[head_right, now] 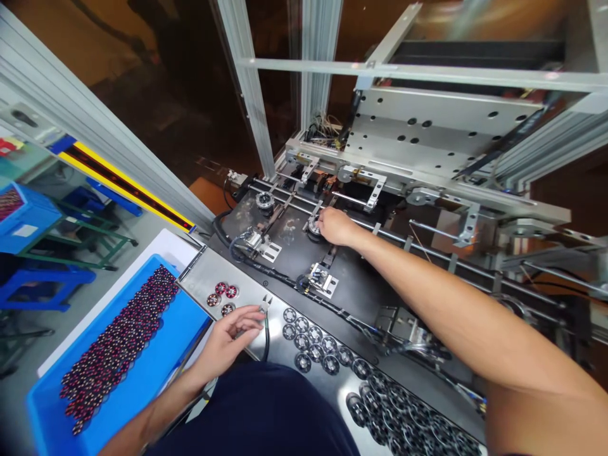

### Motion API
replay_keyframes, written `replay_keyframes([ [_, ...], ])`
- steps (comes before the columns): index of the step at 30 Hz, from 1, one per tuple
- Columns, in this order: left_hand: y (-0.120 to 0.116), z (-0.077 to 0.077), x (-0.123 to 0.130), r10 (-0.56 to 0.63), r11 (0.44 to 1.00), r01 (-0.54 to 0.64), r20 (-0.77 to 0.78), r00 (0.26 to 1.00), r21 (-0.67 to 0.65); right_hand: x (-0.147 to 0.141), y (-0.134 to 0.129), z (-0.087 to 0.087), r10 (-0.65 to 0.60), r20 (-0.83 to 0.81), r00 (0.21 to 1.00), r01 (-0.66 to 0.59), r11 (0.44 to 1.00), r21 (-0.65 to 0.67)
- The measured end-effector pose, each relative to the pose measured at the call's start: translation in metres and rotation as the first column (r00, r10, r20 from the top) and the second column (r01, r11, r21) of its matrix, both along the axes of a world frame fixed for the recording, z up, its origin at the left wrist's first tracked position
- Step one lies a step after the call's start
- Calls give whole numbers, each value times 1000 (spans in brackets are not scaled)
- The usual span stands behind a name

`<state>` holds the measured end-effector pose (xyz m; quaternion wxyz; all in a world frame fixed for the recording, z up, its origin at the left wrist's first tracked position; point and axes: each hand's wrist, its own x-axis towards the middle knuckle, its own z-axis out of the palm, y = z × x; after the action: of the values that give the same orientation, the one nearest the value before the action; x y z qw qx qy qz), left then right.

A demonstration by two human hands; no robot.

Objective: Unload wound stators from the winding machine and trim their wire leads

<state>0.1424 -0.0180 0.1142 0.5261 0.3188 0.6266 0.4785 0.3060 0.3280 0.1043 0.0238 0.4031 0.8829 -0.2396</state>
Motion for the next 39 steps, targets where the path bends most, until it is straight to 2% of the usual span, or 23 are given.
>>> replay_keyframes([
  [4, -5, -2, -4, 5, 1000, -5, -14, 1000, -19, -2, -2, -5, -40, 41, 998, 41, 999, -9],
  [8, -8, -1, -3, 9, 1000, -10, -27, 1000, -21, -5, -3, -1, -51, 44, 998, 51, 999, -2],
  [11, -12, 6, 2, 12, 1000, -11, -45, 999, 5, -13, -7, 12, -79, 12, 997, 78, 995, 56],
  [13, -15, 12, 5, -4, 1000, 6, -56, 998, 24, -16, -16, 29, -107, -42, 993, 112, 986, 125],
  [16, -25, 18, 9, -46, 998, 49, -78, 996, 40, 0, -51, 65, -125, -178, 976, 168, 954, 249],
  [18, -31, 19, 9, -76, 996, 80, -95, 993, 34, 31, -94, 84, -106, -269, 957, 191, 929, 316],
  [20, -36, 18, 10, -109, 994, 111, -112, 988, 15, 72, -151, 89, -71, -331, 941, 195, 912, 361],
  [21, -38, 17, 11, -128, 992, 130, -118, 985, 3, 94, -183, 85, 6, -392, 920, 168, 897, 409],
  [23, -39, 14, 15, -175, 985, 174, -122, 977, -21, 132, -248, 63, 109, -406, 907, 91, 892, 442],
  [26, -36, 14, 25, -272, 962, 267, -126, 954, -53, 169, -326, 11, 18, -312, 950, 126, 891, 437],
  [28, -33, 15, 33, -345, 939, 338, -126, 930, -67, 178, -357, -20, -57, -268, 962, 176, 878, 446],
  [30, -29, 16, 39, -404, 914, 398, -118, 907, -72, 178, -373, -40, -108, -232, 967, 205, 868, 453],
  [33, -27, 16, 45, -474, 880, 468, -88, 876, -77, 170, -379, -53, -102, -206, 973, 187, 872, 451],
  [36, -33, 12, 47, -503, 863, 497, -64, 862, -91, 164, -373, -55, -4, -228, 974, 112, 879, 464],
  [39, -42, 2, 47, -486, 871, 480, -33, 873, -107, 156, -359, -54, 151, -282, 948, 14, 862, 506],
])
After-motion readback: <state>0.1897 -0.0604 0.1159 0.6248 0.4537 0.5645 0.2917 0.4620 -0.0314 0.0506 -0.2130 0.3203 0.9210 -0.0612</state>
